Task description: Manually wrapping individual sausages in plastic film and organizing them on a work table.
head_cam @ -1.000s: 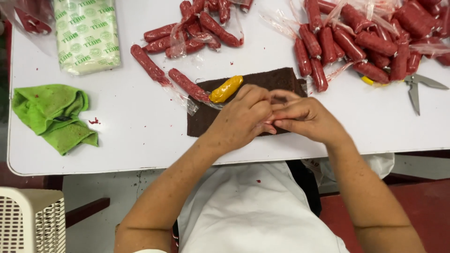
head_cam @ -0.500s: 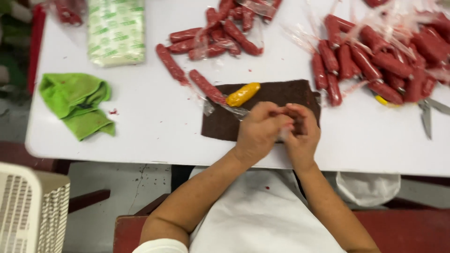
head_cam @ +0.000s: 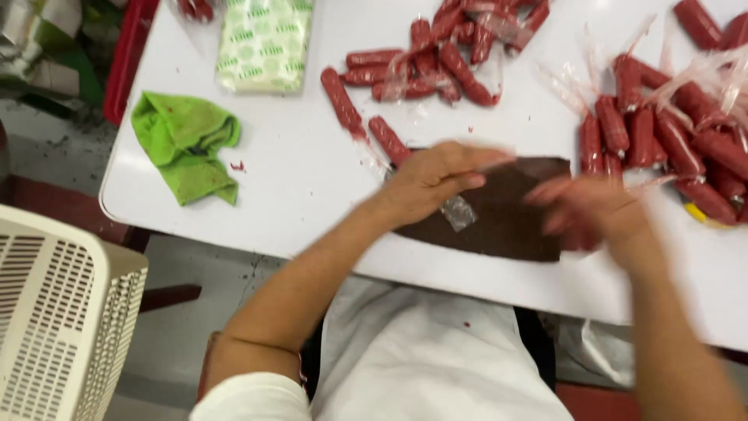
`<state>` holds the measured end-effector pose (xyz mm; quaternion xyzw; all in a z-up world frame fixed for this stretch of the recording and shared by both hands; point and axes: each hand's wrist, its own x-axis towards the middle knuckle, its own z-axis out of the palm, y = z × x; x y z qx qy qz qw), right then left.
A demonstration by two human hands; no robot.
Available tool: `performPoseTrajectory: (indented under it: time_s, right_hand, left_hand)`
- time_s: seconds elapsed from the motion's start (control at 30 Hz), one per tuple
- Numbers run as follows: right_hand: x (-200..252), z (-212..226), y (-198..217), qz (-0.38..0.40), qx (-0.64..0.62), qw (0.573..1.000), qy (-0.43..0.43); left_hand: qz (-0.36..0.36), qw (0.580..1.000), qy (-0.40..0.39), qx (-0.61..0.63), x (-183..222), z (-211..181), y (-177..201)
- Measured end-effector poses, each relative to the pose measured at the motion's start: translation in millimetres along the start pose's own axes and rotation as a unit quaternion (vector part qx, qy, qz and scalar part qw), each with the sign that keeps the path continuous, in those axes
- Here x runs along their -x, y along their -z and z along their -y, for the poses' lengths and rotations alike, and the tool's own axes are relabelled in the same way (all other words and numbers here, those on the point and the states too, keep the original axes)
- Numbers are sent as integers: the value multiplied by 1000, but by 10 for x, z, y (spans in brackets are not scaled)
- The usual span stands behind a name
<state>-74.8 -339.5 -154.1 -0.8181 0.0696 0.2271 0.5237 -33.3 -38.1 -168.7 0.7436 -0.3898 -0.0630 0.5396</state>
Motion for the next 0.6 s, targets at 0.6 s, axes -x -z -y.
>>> performPoseTrajectory:
  time_s: [0.6]
  right_hand:
    - [-203, 847, -1115, -48, -128, 916, 376]
  left_hand:
    - [-219, 972, -14, 84, -327, -626, 144]
